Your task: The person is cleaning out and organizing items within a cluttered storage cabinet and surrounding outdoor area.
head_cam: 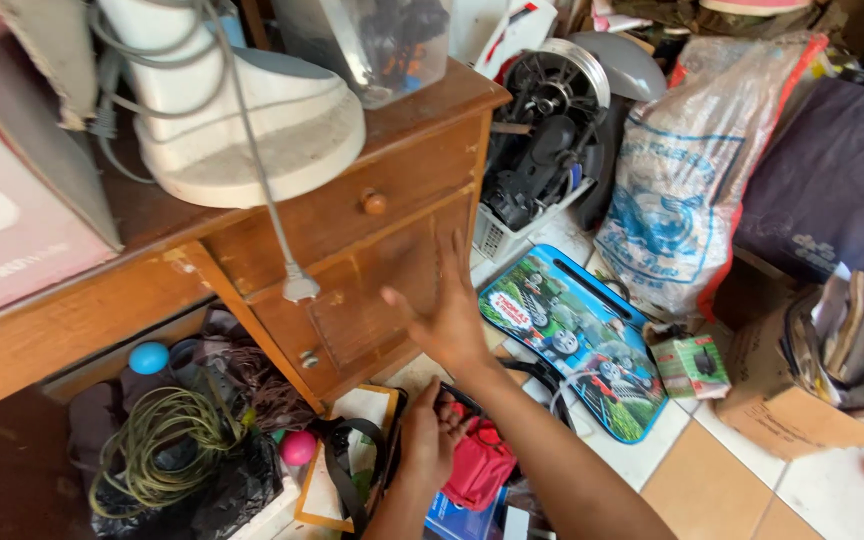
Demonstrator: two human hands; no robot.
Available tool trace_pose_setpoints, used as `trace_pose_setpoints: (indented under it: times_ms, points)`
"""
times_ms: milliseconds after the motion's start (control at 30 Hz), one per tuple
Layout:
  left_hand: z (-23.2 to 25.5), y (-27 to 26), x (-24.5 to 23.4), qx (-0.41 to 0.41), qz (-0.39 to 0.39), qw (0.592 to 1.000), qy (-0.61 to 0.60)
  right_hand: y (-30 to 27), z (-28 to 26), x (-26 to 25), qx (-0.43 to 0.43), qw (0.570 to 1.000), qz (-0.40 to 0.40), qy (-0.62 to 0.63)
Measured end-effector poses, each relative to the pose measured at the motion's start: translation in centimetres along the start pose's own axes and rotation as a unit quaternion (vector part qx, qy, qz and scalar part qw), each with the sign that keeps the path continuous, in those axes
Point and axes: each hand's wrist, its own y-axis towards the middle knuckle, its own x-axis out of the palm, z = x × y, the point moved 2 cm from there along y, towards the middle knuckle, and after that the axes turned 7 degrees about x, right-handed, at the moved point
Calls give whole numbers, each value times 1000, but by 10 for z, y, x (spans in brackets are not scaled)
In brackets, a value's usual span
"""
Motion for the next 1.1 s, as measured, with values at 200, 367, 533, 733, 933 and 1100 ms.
trace_pose_setpoints:
  times_ms: [200,367,533,733,933,1100]
  points:
    - [-6,10,23,-55,52,995,57,-111,163,-68,321,838,-439,-42]
    - [-43,8,29,-101,-52,944,310,-169,196,-135,406,812,-414,64]
    - [-68,-29,28,93,-140,579,798,-230,235,-200,538,788,-291,71]
    - [-96,-33,-11,-2,-144,347,927,-290,221,-244,579,746,-322,-74]
    - [-28,-2,-23,216,-98,508,828,-351,242,-211,498,779,-367,-103]
    - [87,-80,1,321,-51,520,790,-381,262,-149,347,848,-385,-116]
